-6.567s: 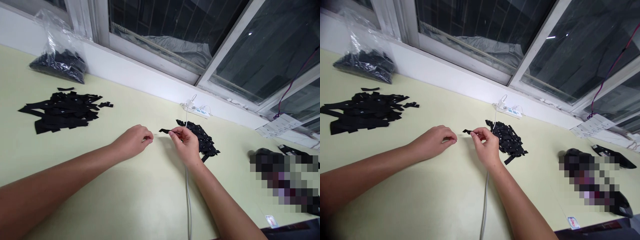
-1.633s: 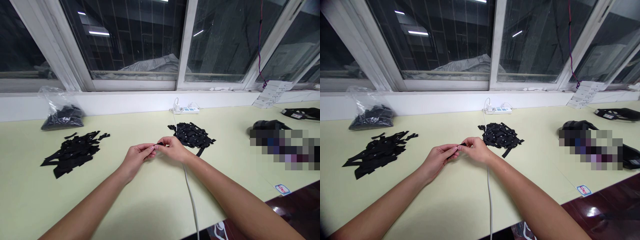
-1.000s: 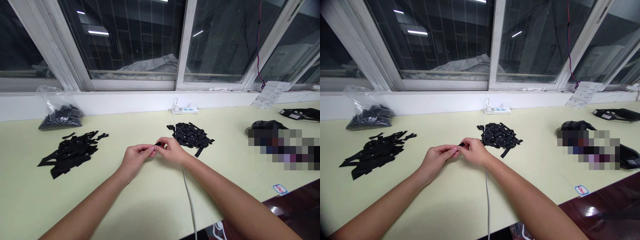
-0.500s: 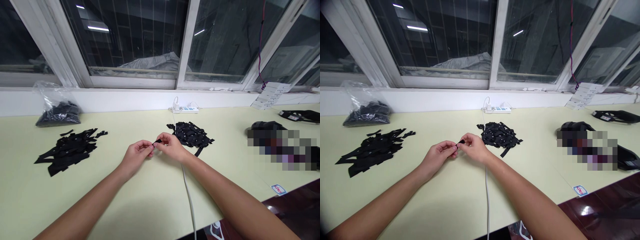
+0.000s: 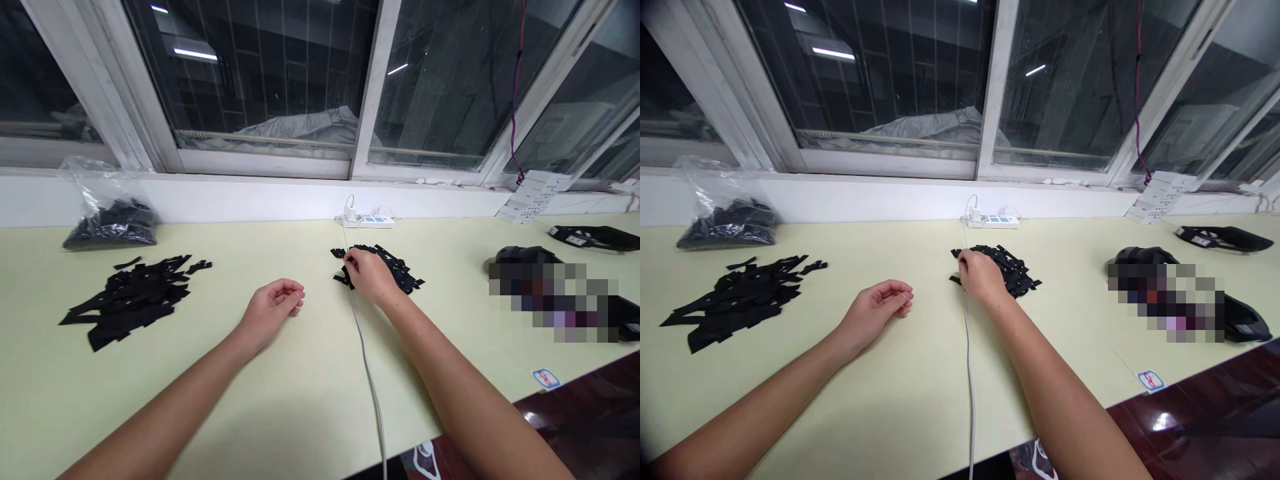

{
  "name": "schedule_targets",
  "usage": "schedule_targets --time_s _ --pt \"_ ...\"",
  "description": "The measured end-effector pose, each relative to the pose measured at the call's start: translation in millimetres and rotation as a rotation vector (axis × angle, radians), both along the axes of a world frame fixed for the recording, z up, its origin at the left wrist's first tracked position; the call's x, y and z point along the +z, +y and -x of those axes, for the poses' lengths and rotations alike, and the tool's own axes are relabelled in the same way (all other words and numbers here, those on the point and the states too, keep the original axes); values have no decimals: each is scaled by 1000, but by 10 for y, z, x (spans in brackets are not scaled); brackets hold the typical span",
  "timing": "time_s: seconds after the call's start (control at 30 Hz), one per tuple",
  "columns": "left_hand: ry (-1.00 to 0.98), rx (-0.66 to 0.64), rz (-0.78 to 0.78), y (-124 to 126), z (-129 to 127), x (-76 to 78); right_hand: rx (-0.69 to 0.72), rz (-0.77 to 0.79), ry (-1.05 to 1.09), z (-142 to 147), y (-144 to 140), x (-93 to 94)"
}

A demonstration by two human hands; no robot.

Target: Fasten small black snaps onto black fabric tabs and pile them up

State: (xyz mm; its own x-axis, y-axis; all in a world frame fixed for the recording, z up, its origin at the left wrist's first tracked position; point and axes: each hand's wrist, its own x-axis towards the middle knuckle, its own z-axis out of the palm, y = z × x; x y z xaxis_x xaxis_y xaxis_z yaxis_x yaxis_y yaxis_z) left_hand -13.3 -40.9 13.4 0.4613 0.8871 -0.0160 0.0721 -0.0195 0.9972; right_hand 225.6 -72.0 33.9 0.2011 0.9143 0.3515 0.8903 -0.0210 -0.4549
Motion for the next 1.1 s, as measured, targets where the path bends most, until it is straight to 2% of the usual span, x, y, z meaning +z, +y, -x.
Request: schedule_targets --time_s 0.17,0.4,0.63,0.73,0.97,1.03,1.1 --pt "20 -16 -16 -12 0 3 -252 134 -147 -234 -10 39" --pt "4 -24 -6 -18 -7 18 -410 172 -163 -474 20 -27" --pt "12 -2 26 -9 1 50 -535 143 -117 -538 20 -66" --pt "11 4 26 -10 7 62 -559 70 -70 -571 9 -60" --pt "12 23 -19 19 30 7 -578 -283 114 -655 -4 0" --pt "29 28 -80 47 46 -14 -554 -318 187 -631 7 5" --pt "103 56 -206 81 72 -14 -530 -320 242 -593 23 -3"
